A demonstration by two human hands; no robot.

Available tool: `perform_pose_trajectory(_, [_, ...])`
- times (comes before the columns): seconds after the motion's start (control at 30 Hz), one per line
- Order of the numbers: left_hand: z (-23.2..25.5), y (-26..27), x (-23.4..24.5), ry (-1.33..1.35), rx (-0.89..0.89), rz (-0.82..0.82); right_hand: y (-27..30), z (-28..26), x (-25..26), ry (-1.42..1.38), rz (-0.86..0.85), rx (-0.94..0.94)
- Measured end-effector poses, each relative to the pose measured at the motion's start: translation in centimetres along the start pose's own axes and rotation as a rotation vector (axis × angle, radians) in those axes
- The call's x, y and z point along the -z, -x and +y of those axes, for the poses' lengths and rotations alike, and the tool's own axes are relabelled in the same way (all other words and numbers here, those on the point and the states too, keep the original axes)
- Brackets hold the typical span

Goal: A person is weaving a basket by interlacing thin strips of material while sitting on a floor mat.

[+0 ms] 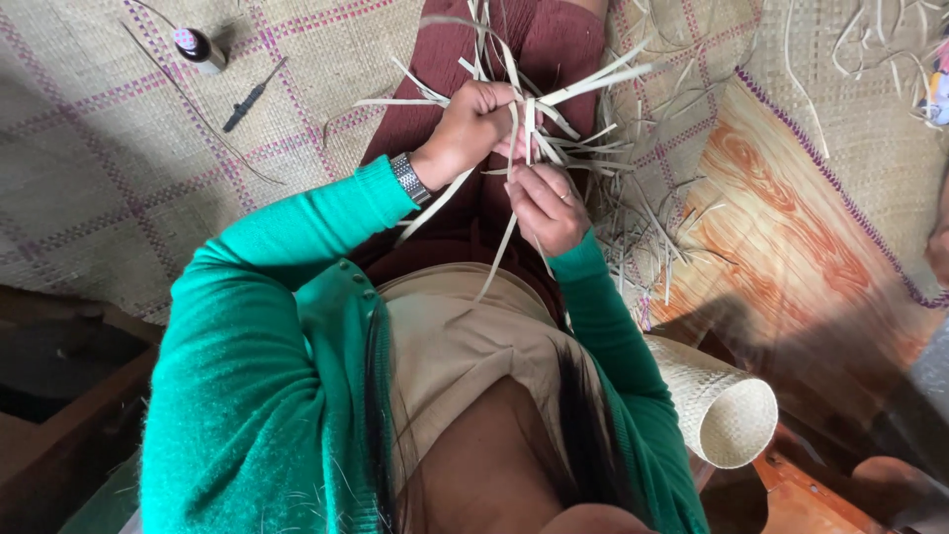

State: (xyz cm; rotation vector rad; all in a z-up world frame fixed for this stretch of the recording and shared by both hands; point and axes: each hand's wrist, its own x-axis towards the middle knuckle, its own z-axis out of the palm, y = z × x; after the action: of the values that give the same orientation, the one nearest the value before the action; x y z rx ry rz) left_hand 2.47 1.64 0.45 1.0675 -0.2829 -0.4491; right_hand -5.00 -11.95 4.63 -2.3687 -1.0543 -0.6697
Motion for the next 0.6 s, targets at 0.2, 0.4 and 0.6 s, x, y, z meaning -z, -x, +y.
perform_pose_trajectory(0.2, [0.3,0.3,-0.4,0.121,0.235,0.123,1.2,-0.1,-1.4,-0.048,-0.056,-0.037])
perform_pose_trajectory(0.4, [-0.9,0.1,0.8,0.190,0.182,0.164,1.4,-0.3,-3.2,-0.104,-0.092,0.030])
perform_pose_trajectory(0.6, [2.2,0.4,4.2,-0.239,-0.090,0.160,1.6,-0.2,-3.5,-0.105,-0.212,0.069])
